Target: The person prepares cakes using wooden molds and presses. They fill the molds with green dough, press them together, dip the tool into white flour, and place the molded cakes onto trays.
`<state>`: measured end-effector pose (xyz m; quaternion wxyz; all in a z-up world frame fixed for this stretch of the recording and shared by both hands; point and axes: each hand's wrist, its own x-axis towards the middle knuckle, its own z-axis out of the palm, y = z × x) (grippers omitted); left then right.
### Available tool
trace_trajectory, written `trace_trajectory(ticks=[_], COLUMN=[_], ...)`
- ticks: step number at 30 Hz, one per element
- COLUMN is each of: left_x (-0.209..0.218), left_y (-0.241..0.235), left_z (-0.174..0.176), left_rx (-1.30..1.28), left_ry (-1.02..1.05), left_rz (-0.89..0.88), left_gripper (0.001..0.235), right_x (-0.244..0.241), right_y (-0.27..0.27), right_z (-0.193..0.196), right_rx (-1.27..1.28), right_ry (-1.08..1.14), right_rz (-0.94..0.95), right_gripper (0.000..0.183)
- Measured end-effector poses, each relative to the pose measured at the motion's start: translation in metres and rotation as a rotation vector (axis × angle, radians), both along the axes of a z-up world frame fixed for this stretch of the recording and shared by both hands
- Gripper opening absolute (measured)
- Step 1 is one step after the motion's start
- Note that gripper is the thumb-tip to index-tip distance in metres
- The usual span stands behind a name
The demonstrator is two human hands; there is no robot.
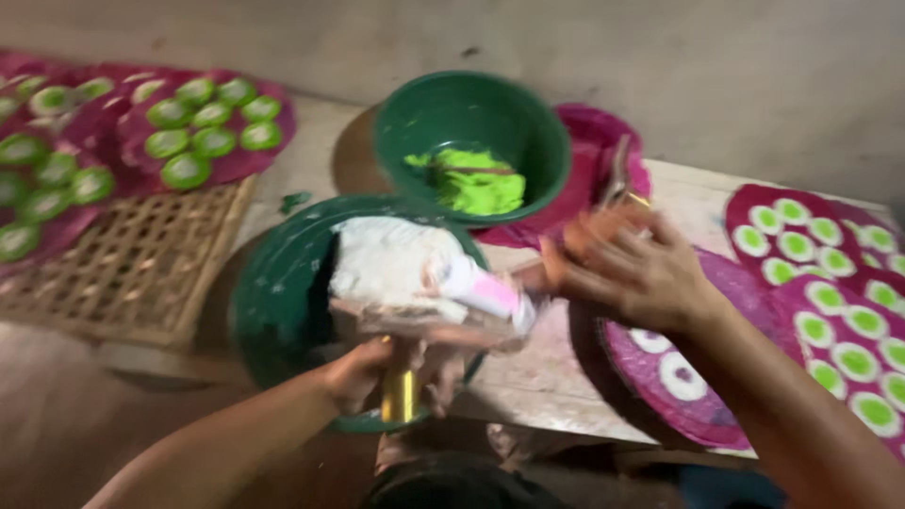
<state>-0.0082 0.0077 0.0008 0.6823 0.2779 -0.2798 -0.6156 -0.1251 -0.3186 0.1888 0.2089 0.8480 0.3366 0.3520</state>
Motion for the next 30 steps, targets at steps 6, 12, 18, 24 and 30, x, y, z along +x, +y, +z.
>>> trace_trajectory(ticks=[6, 12, 18, 24, 30], left_x=[0.059, 0.088, 0.084, 0.085, 0.081], left_y=[0.066, 0.098, 0.093, 0.095, 0.093], left_z=[-0.016, -0.052, -0.069, -0.060, -0.059], left_rx=[0.446, 0.414, 0.272, 0.320, 0.266], left_ry=[-0.609, -0.955, -0.723, -0.686, -0.667], left_rz=[0.978, 1.302, 1.336, 1.287, 1.292], left_gripper=[0.021, 0.026, 0.050, 0.053, 0.055], right_x=[0.061, 0.082, 0.099, 0.125, 0.122], right_y=[0.102, 0.193, 0.180, 0.168, 0.192], right_z=[-0.097, -0.256, -0.246, -0.158, -0.199], right_rx=[0.777, 0.224, 0.212, 0.266, -0.080], right_ry=[0.496, 1.208, 1.188, 1.440, 1.148], right_rz=[-0.205, -0.469, -0.438, -0.461, -0.564], right_gripper=[0.046, 0.037, 0.034, 0.052, 0.029])
